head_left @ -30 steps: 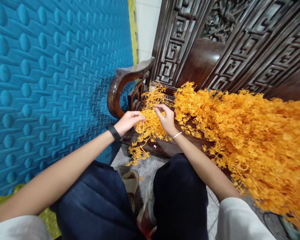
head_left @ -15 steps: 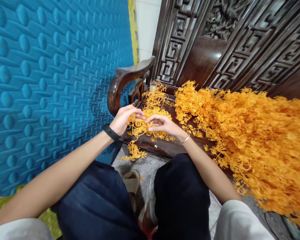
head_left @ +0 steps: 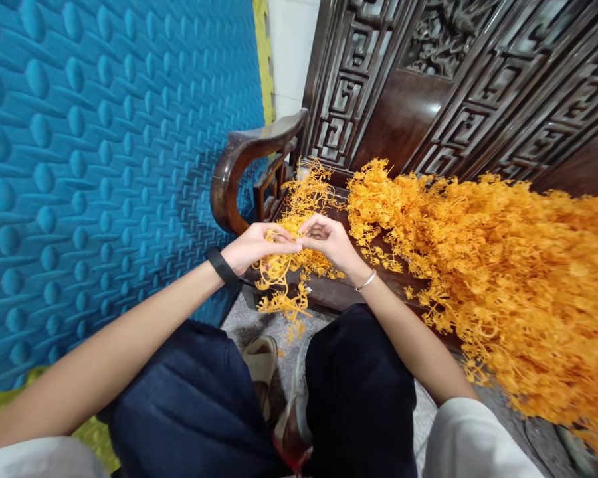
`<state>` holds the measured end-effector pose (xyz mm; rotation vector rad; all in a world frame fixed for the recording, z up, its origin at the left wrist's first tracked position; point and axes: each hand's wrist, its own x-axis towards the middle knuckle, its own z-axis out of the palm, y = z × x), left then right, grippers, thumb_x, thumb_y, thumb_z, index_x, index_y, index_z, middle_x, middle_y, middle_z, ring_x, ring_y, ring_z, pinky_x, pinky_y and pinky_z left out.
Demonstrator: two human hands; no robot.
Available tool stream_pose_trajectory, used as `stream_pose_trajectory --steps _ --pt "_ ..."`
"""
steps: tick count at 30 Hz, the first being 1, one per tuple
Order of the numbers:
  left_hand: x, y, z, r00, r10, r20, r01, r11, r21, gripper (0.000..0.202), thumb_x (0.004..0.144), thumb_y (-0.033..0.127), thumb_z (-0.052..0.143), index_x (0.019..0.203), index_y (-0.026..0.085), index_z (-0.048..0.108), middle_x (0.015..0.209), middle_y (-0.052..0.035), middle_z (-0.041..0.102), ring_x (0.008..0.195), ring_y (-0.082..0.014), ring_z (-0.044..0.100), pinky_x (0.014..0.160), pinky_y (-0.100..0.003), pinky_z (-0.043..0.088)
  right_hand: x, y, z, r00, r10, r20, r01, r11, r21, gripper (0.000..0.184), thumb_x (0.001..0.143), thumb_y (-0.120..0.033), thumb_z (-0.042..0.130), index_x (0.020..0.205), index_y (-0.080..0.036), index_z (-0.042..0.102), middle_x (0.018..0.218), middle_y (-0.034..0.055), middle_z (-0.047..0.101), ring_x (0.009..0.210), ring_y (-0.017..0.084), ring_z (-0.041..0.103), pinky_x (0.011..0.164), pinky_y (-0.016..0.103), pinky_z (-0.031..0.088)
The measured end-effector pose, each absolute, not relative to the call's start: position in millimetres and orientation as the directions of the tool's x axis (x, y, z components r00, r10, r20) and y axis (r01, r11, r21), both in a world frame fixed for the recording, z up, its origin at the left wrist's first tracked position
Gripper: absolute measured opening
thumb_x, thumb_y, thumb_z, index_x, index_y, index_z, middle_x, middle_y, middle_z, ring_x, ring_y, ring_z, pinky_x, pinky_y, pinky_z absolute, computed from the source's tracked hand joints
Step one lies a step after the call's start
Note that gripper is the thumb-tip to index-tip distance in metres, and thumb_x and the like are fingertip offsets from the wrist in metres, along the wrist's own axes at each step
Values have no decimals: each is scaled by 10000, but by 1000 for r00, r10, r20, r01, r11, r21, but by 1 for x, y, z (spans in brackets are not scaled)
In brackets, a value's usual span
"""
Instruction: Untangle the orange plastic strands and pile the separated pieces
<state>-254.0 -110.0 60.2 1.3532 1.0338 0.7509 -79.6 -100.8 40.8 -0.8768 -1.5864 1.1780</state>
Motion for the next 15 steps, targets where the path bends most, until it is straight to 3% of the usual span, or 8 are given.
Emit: stream_pose_trajectory --steps 5,10,15 --pt "-252 -109 50 505 854 -123 206 19 978 147 615 294 727 587 159 675 516 -24 613 513 -137 546 446 -240 383 -85 -101 41 -320 912 256 -15 266 -964 323 591 -348 769 793 -206 561 705 -28 596 626 100 564 606 266 464" --pt "-250 -106 51 471 874 -121 272 -14 962 248 688 299 616 483 167 658 508 -23 627 496 -110 503 476 -226 380 -88 -93 31 -206 944 257 7 264 -965 317 616 -328 733 825 -211 524 703 -33 569 638 101 544 623 269 455" --pt "-244 -102 49 324 934 -148 281 55 958 244 631 222 556 394 171 587 466 0 590 496 -107 479 507 -233 377 -103 -78 16 -19 966 258 63 259 -964 242 647 -199 662 736 -214 438 684 -38 484 616 94 479 621 271 427"
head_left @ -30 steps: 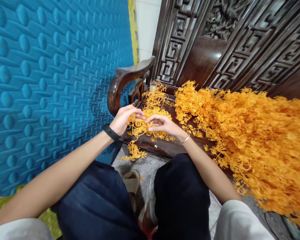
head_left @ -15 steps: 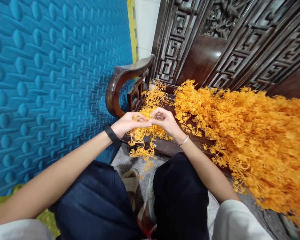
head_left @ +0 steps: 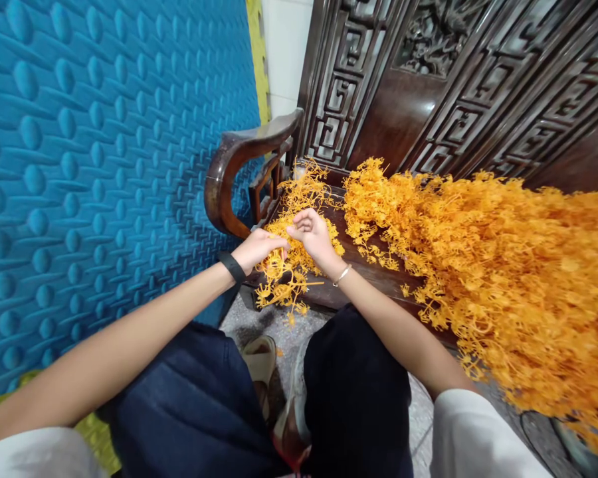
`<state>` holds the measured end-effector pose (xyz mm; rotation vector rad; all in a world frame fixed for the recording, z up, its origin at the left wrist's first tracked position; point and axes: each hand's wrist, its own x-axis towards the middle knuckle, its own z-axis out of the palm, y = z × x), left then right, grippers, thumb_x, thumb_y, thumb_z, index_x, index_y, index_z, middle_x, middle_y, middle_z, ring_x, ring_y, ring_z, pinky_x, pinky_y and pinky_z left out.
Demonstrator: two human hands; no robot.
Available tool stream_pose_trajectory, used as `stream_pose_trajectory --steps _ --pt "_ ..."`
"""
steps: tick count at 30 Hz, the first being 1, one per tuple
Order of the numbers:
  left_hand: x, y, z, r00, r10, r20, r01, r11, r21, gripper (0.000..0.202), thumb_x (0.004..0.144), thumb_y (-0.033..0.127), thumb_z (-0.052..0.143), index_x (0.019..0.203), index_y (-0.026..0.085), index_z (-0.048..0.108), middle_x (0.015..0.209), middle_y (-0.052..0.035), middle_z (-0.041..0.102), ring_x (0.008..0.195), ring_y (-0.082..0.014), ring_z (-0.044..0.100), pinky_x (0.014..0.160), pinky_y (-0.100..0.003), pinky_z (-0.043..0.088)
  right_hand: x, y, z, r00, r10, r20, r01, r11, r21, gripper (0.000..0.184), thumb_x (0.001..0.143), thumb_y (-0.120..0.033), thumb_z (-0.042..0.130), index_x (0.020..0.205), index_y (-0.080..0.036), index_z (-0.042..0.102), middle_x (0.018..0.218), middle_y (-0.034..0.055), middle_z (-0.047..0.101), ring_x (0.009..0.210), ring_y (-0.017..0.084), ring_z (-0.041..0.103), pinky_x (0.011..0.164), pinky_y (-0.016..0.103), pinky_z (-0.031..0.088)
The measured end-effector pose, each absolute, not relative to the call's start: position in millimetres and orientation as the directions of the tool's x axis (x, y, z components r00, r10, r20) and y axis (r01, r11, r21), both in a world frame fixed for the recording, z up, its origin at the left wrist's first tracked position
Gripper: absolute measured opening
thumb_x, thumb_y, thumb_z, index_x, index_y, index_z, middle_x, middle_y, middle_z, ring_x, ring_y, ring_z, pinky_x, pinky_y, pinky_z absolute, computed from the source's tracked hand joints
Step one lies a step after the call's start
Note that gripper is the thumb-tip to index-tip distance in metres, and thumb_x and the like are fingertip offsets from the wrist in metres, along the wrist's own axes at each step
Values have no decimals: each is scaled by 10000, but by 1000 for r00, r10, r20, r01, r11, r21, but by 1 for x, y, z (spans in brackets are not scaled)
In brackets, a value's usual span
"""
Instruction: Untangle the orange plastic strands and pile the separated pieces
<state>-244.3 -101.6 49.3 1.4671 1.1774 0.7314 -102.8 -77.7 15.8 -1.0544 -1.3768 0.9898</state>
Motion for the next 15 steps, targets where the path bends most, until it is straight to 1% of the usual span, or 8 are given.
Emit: stream_pose_trajectory --steps 4,6,8,10,15 --pt "-238 -98 46 245 961 -125 203 75 976 215 591 223 572 386 158 570 467 -11 582 538 -119 504 527 -237 373 -115 -74 15 149 941 306 125 289 -949 244 655 -108 591 722 -222 386 673 -37 445 588 95 444 586 264 394" --pt "-236 -96 46 227 952 -205 127 179 976 195 584 237 587 410 150 577 457 -8 560 485 -106 476 480 -239 349 -118 -75 16 192 914 357 165 329 -930 231 669 -103 568 731 -222 379 683 -34 437 586 94 436 584 265 386" --pt "-234 -93 45 229 920 -318 47 315 948 179 583 241 595 434 144 580 441 1 530 410 -84 423 414 -235 301 -119 -77 17 215 889 403 218 358 -908 219 686 -111 551 742 -223 371 691 -28 436 595 97 436 592 268 384" --pt "-231 -91 44 236 894 -382 -15 397 918 171 583 223 599 436 140 570 429 3 510 371 -71 393 376 -228 268 -119 -78 16 232 876 422 266 360 -894 223 698 -121 542 770 -228 360 694 -24 437 606 105 445 599 277 384" --pt "-226 -88 41 200 902 -383 -92 406 909 156 580 202 600 447 141 545 424 2 517 361 -67 409 351 -212 275 -120 -74 15 257 855 451 353 351 -867 253 727 -119 511 898 -240 369 713 -16 438 632 133 473 619 305 378"
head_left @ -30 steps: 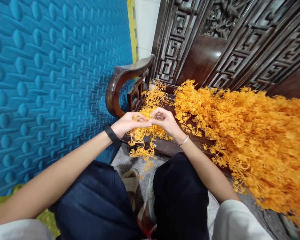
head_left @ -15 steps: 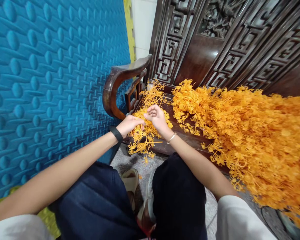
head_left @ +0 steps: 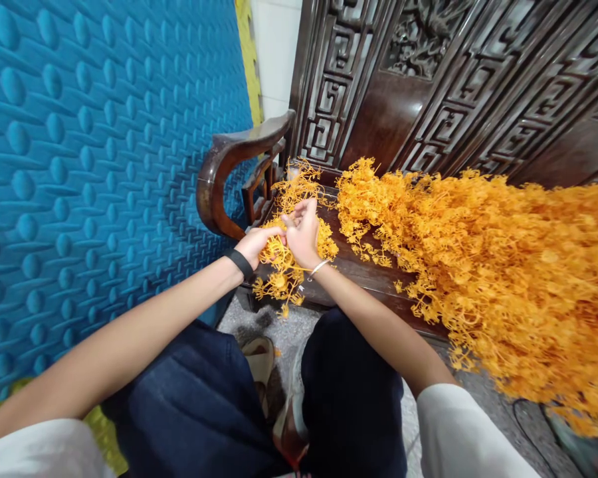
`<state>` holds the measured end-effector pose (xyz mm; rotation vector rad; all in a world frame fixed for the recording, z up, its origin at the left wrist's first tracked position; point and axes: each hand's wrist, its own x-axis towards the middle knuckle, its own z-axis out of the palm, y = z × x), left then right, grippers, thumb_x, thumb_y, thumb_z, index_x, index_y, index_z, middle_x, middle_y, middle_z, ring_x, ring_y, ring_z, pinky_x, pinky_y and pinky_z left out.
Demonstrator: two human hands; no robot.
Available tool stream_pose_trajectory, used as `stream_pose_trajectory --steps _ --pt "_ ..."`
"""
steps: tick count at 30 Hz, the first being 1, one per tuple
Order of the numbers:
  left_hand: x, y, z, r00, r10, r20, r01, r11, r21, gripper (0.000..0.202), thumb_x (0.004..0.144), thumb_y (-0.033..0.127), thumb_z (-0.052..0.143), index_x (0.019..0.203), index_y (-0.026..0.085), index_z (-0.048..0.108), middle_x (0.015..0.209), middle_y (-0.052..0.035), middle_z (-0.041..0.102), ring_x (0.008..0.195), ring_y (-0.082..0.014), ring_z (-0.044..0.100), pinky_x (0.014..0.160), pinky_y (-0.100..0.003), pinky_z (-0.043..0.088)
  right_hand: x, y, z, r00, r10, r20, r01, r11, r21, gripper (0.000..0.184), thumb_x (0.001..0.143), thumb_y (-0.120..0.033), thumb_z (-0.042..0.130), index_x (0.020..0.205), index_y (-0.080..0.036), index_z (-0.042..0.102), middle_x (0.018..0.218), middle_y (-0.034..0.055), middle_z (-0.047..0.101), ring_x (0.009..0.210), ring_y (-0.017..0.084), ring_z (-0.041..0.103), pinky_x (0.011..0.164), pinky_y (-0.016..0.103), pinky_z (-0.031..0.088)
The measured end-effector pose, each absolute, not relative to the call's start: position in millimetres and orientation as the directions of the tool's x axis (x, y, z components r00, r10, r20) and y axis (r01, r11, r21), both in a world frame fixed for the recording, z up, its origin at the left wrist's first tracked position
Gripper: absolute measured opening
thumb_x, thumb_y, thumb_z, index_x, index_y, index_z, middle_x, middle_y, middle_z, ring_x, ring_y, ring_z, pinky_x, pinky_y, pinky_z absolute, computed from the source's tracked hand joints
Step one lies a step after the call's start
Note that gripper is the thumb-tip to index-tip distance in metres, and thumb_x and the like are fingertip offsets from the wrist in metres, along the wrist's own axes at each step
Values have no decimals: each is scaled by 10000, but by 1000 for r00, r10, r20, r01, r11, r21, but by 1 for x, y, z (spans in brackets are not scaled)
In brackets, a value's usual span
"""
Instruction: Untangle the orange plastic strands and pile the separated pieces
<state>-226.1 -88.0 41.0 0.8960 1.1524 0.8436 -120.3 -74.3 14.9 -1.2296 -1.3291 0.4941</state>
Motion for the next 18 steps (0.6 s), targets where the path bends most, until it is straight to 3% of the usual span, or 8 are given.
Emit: stream_pose_trajectory --steps 6,11,13,15,18 --pt "-225 -83 42 150 917 -371 -110 388 915 145 567 187 574 443 146 513 371 15 481 328 -68 396 334 -208 254 -128 -70 14 225 830 510 399 399 -826 241 752 -135 528 904 -248 377 724 -21 467 627 129 482 627 303 393" --pt "-225 -94 49 170 915 -366 -18 375 927 167 581 198 569 433 145 513 356 23 475 327 -70 399 355 -202 267 -114 -49 9 227 802 553 417 433 -799 206 753 -100 511 861 -228 391 730 -18 487 645 125 494 649 299 408" --pt "-223 -113 55 264 879 -396 84 388 918 172 561 184 613 413 133 542 346 6 484 328 -85 410 361 -215 269 -85 -35 7 365 785 501 408 349 -844 197 744 -77 496 836 -220 396 731 -14 487 653 125 497 664 303 416" --pt "-220 -136 59 484 807 -338 260 236 936 201 610 204 603 424 133 574 410 -3 538 391 -83 450 413 -210 312 -50 -23 3 561 729 392 327 240 -914 198 727 -94 523 802 -216 386 742 -8 479 679 130 503 689 316 431" --pt "-215 -156 55 633 737 -235 273 71 959 250 692 243 559 471 140 611 481 4 572 448 -71 442 464 -202 314 -15 -19 -3 533 733 424 294 309 -904 243 713 -150 591 833 -213 389 759 -6 496 687 131 516 700 310 448"
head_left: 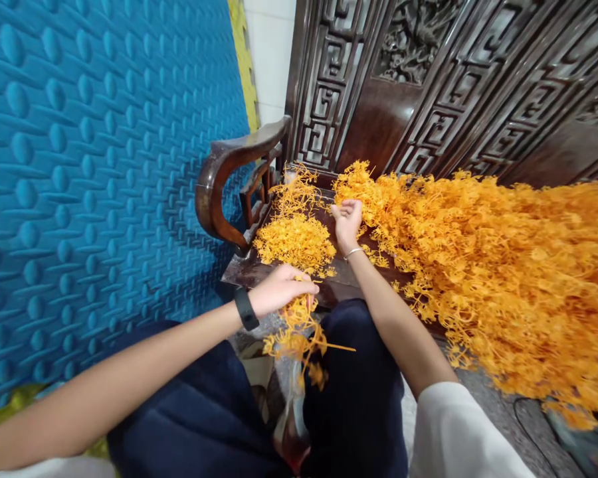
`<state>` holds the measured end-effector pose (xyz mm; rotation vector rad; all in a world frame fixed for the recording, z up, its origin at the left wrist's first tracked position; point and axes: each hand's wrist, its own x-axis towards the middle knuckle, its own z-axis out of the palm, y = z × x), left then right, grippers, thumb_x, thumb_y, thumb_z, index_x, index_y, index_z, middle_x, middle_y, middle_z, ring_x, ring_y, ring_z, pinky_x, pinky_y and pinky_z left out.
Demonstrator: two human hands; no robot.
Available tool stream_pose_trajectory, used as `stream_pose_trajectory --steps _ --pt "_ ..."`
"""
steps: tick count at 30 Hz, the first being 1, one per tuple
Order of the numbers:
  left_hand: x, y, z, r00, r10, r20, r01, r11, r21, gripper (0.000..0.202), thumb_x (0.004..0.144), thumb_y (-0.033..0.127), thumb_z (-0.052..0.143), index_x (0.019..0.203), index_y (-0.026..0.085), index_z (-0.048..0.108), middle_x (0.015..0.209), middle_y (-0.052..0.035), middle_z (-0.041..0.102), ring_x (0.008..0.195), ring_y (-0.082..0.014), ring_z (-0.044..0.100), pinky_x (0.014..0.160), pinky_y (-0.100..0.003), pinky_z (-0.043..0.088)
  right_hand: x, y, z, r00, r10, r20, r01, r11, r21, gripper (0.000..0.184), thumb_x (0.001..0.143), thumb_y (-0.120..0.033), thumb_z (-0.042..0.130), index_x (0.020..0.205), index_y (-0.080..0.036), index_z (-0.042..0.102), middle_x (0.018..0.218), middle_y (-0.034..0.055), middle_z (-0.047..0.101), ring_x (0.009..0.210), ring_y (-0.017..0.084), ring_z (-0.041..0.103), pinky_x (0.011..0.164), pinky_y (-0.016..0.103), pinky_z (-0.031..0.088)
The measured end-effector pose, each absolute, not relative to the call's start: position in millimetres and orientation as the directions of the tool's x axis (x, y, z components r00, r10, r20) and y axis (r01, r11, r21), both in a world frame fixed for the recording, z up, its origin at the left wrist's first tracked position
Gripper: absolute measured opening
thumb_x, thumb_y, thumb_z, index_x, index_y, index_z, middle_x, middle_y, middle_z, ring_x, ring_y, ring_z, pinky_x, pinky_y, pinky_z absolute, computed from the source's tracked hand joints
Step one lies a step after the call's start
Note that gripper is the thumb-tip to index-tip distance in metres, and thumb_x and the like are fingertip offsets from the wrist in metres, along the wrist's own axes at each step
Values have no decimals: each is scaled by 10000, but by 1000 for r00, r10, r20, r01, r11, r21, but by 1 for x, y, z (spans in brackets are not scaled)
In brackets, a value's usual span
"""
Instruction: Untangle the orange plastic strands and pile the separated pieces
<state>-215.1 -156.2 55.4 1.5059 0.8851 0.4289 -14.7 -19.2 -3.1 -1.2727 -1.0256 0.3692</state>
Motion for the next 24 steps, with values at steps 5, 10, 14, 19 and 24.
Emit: stream_pose_trajectory --steps 5,10,14,19,24 --pt "-212 -145 29 604 711 -360 405 115 907 259 700 271 560 487 137 616 488 -6 572 448 -88 427 476 -226 310 -38 -35 -3 149 808 570 370 489 -790 148 753 -201 599 848 -203 487 786 11 567 717 133 548 702 283 453" --pt "-210 -143 20 662 649 -375 391 128 912 241 691 286 571 516 132 633 543 -22 618 507 -109 494 524 -232 354 -71 -43 1 -220 795 566 494 590 -638 19 788 -170 563 806 -169 569 797 32 588 716 144 542 714 293 439" --pt "-213 -146 27 689 645 -331 369 82 926 224 690 276 580 533 127 641 554 -23 632 527 -106 508 565 -230 375 -75 -43 -1 -354 793 496 573 603 -555 30 805 -167 554 813 -160 582 815 40 585 740 154 537 721 289 426" --pt "-223 -136 35 659 695 -288 376 27 926 240 721 297 571 582 124 663 582 -24 643 510 -99 492 532 -228 356 -74 -43 -4 -351 809 471 705 559 -437 82 830 -176 530 840 -152 608 887 75 587 859 194 536 800 317 408" --pt "-230 -131 42 616 762 -202 330 -17 944 238 732 306 585 607 123 673 621 -32 653 591 -110 545 585 -225 393 -72 -44 -3 -284 858 428 838 439 -323 196 875 -246 478 930 -151 640 974 104 618 945 239 536 832 371 357"
